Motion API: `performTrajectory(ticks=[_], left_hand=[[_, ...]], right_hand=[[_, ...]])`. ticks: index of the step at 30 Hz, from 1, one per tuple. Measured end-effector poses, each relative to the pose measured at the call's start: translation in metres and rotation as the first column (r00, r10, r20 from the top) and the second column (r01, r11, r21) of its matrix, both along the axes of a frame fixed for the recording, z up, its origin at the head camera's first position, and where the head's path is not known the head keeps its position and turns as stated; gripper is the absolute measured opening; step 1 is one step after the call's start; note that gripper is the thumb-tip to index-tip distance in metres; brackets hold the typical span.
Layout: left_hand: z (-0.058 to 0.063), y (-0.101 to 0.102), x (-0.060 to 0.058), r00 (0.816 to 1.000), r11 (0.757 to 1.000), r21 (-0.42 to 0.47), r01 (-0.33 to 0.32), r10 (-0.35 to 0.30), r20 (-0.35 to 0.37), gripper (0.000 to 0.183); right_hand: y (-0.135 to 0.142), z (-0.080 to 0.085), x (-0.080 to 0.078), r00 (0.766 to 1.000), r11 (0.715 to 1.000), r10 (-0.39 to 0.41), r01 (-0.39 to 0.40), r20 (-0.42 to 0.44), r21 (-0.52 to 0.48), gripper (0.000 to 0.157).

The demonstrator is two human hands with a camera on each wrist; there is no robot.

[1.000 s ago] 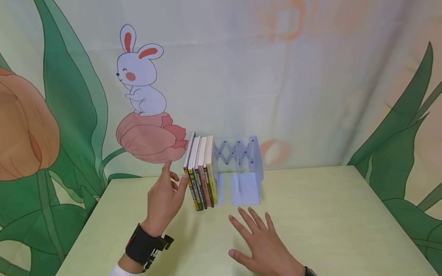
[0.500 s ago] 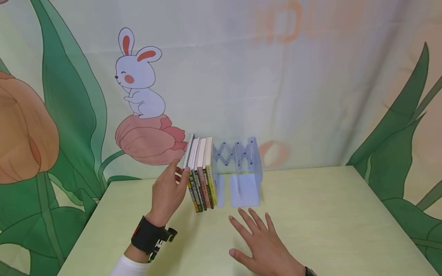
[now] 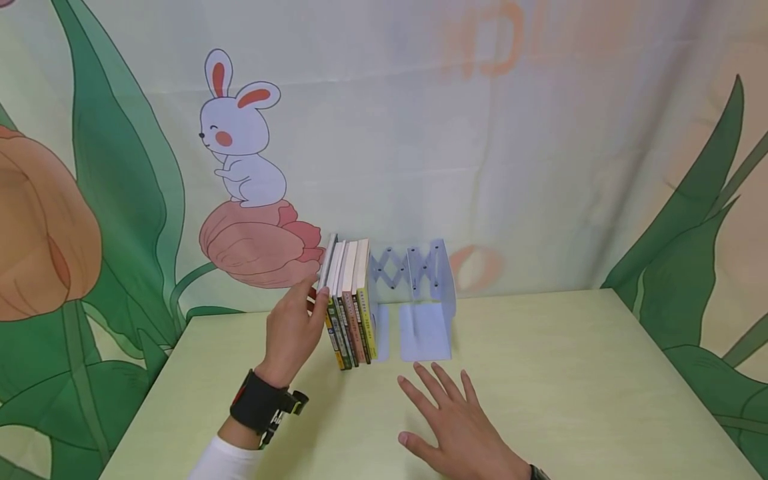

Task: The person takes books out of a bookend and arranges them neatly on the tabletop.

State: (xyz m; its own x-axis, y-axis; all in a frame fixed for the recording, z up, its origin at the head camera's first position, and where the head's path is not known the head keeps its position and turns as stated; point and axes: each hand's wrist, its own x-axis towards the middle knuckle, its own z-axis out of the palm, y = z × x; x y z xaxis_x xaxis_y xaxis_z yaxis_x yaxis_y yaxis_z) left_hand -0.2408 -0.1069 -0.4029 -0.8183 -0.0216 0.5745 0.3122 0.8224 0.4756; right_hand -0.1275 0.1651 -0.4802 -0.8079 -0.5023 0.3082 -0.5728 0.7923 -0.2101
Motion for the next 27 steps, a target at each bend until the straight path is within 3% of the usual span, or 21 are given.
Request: performTrajectory(ticks=[9,14,21,27], left_hand=[[-0.0023,0.0038,-0.0003,0.999,0.995,-0.100,-0.018,0.015,-0.034,0.036],[-0.0024,0.0055,-0.0004,0.999,0.997,-0.081,-0.014,0.011,-0.038,0.034],[-0.0041,0.0041,-0.0024,1.000,0.998,-0.054,0.014,-0.015,-0.023,0.031],[-0.0035,0.0046,-0.0020,1.000,0.994,-0.109,0.003,-0.003,0.004,0.030]], right_hand=[[-0.0001,-0.0017,-0.0002,1.000,1.000,-0.008,0.009,0.004,-0.004,0.069],[-0.0005,-0.0026,-0.0004,1.000,1.000,-0.013,0.013,-0.026,-0.002,0.066],[0.0010,-0.0022,-0.0006,1.000,1.000,-0.013,0.013,0.009,-0.008,0.064],[0.0009,-0.0028,-0.0010,1.000,1.000,-0.014,0.014,-0.007,0.001,0.063]])
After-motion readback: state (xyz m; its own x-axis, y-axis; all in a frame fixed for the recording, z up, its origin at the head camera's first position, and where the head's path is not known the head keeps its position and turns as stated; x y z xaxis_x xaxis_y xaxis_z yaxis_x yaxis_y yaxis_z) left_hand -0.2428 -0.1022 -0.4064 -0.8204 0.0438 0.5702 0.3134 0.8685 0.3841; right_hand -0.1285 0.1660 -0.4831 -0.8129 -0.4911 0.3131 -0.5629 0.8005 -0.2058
